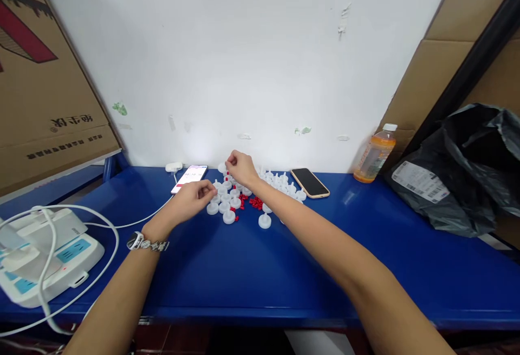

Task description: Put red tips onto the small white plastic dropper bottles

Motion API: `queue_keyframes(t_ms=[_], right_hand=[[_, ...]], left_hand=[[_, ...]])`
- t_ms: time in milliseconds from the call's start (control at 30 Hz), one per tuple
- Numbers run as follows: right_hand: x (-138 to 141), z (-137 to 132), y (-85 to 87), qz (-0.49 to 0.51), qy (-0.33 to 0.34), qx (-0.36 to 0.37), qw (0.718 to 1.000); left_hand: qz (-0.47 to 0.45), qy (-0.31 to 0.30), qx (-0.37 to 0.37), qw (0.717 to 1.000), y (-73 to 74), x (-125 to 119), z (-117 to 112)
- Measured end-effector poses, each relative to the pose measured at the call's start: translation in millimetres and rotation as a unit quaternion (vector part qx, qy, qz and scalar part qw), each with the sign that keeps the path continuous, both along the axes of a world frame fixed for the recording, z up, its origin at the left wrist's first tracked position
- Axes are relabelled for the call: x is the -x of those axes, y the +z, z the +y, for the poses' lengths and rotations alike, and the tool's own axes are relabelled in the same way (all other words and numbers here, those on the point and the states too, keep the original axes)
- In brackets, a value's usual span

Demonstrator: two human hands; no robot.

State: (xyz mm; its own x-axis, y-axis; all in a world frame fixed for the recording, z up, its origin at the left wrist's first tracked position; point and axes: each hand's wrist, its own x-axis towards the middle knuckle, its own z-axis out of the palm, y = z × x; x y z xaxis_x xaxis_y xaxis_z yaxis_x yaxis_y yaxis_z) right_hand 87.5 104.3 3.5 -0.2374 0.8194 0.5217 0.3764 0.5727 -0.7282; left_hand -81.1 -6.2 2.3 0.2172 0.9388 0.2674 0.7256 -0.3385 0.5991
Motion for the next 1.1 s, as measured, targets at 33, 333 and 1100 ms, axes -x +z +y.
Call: queue_keyframes(t_ms=[33,333,1100], right_hand=[[6.9,4.3,-0.6,-0.039,0.000,-0.012,0.999],[18.7,19.2,2.2,-0.293,0.063,-0.009,0.954],[-75.3,-96.8,-11.7,-0.362,0.019,-0.048,0.931]], left_hand=[[-0.004,-0.028,0.030,0.999,-0.5,-0.3,-1.1],[0.030,-0.103,0.078,0.991,0.1,-15.4,-8.6],[-0.013,-0.130,-0.037,0.991,8.4,-30.9,-15.6]])
